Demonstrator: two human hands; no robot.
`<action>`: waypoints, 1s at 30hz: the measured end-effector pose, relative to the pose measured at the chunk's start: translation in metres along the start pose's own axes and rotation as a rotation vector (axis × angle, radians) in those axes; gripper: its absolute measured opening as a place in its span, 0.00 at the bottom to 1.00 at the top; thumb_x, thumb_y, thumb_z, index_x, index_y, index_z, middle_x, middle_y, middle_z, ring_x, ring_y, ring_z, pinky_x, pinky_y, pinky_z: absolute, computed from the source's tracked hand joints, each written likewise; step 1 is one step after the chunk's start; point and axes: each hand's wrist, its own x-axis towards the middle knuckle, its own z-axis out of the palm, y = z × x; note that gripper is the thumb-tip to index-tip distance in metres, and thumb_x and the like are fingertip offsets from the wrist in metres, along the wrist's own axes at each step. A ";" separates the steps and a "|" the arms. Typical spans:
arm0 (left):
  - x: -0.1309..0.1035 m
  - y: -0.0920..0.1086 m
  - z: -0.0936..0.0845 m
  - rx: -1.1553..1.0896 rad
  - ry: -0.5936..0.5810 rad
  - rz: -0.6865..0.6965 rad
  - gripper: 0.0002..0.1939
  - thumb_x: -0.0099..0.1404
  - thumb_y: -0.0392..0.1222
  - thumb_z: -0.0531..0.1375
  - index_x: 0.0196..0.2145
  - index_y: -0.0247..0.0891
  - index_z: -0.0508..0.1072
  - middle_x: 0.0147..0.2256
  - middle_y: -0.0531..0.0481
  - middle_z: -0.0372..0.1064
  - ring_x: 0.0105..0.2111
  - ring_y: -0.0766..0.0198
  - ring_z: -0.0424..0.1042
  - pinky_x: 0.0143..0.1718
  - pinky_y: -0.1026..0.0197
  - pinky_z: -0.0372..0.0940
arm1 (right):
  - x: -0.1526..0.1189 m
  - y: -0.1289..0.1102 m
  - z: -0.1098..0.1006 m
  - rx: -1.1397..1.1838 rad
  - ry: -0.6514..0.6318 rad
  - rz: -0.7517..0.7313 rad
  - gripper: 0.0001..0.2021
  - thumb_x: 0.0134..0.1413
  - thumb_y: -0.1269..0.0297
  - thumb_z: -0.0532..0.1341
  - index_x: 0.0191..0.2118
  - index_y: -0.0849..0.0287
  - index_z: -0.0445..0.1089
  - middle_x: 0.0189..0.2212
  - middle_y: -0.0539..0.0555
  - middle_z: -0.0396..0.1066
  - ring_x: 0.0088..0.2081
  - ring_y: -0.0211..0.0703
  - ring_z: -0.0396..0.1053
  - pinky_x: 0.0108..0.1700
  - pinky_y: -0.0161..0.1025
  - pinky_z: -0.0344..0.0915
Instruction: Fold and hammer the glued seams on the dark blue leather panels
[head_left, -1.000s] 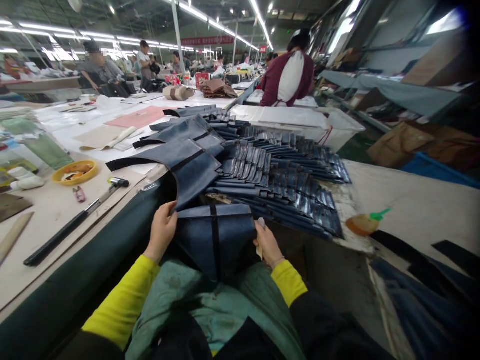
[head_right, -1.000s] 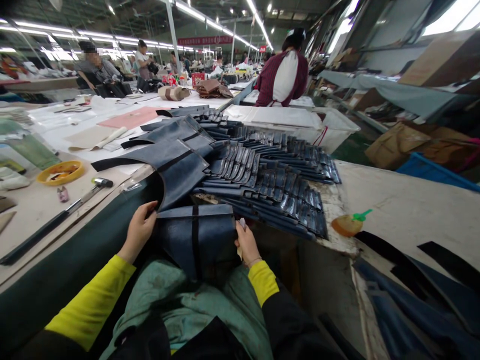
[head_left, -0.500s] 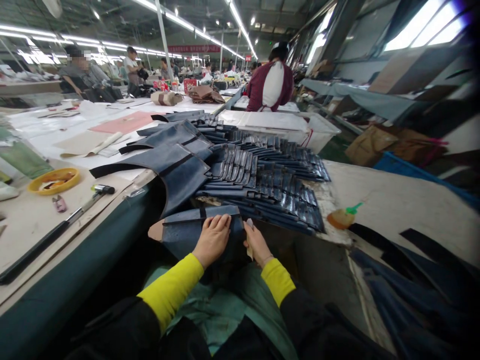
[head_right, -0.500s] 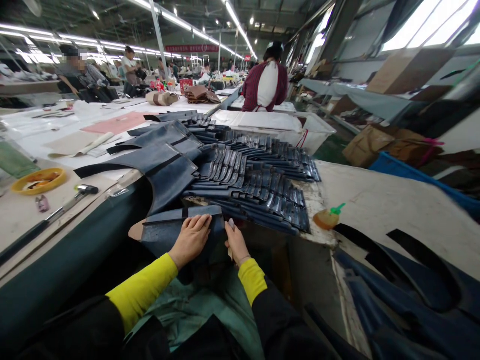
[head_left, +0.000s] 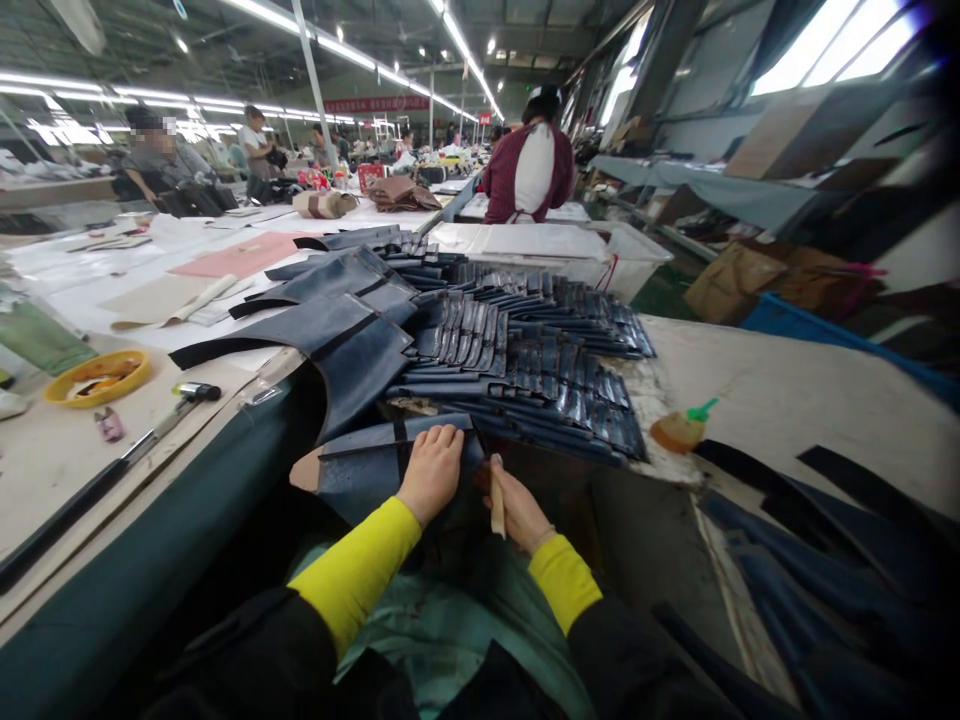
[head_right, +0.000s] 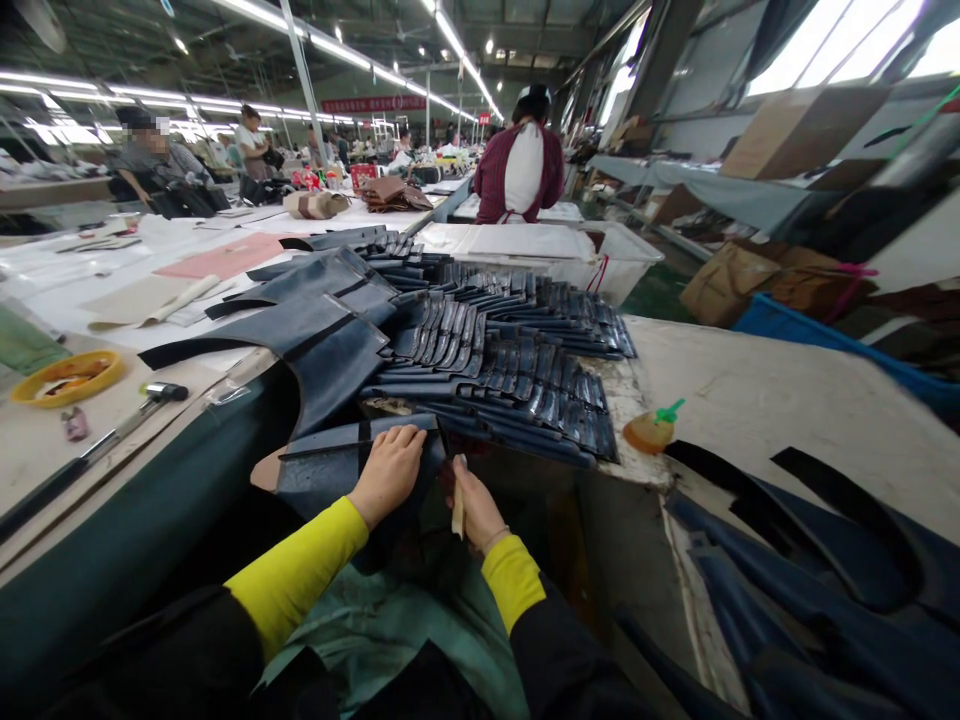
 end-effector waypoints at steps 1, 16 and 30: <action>0.001 0.001 0.002 0.000 -0.006 0.025 0.16 0.65 0.34 0.49 0.50 0.35 0.64 0.45 0.42 0.64 0.45 0.55 0.61 0.45 0.54 0.57 | -0.002 0.006 -0.006 0.018 -0.008 0.048 0.15 0.47 0.54 0.62 0.35 0.60 0.67 0.28 0.53 0.69 0.26 0.37 0.66 0.25 0.31 0.62; -0.001 -0.004 0.008 -0.082 -0.002 0.057 0.17 0.69 0.41 0.47 0.53 0.37 0.63 0.48 0.46 0.64 0.48 0.59 0.61 0.48 0.56 0.59 | -0.006 -0.080 0.012 -1.262 0.003 -0.931 0.16 0.59 0.67 0.50 0.50 0.62 0.67 0.43 0.60 0.65 0.45 0.48 0.60 0.51 0.47 0.60; -0.026 -0.029 0.008 -0.103 0.042 0.026 0.18 0.67 0.36 0.49 0.53 0.34 0.63 0.50 0.43 0.65 0.50 0.59 0.62 0.53 0.55 0.59 | -0.010 -0.058 0.046 -1.405 0.026 -0.942 0.14 0.61 0.70 0.51 0.50 0.60 0.67 0.43 0.57 0.66 0.44 0.48 0.60 0.47 0.43 0.64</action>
